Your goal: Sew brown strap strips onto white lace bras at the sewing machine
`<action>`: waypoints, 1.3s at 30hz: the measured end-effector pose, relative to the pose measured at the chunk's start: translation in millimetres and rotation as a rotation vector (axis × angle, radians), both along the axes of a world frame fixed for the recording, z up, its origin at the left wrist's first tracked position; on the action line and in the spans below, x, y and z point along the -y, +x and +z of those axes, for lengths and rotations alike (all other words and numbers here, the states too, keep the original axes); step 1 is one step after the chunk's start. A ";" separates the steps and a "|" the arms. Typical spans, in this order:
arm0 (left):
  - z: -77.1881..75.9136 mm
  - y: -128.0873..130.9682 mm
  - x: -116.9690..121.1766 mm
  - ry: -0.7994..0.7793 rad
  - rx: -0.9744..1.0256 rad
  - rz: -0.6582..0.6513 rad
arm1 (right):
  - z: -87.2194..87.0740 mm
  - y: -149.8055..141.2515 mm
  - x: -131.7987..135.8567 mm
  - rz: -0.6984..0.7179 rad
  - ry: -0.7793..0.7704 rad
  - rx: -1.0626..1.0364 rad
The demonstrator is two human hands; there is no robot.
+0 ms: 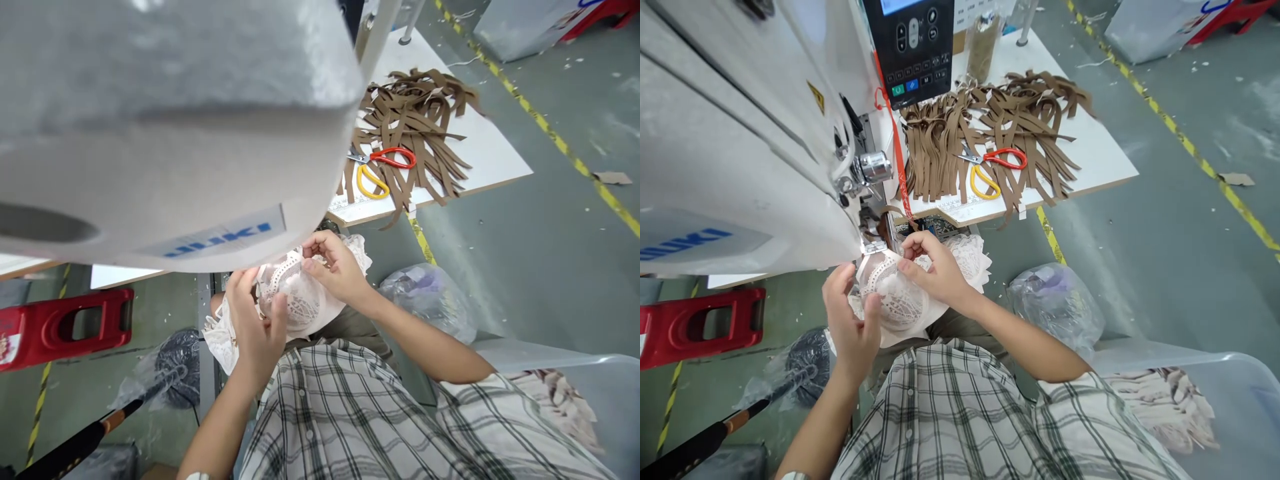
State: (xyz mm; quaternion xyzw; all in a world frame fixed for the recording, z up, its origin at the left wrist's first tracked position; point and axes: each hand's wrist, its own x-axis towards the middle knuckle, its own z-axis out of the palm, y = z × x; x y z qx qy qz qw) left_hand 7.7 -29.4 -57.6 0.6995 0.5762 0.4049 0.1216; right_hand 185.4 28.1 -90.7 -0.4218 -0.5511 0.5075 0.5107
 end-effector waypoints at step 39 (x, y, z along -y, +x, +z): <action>19.2 4.0 7.5 -0.376 0.439 0.105 | 25.3 5.8 17.9 0.086 -0.246 -0.067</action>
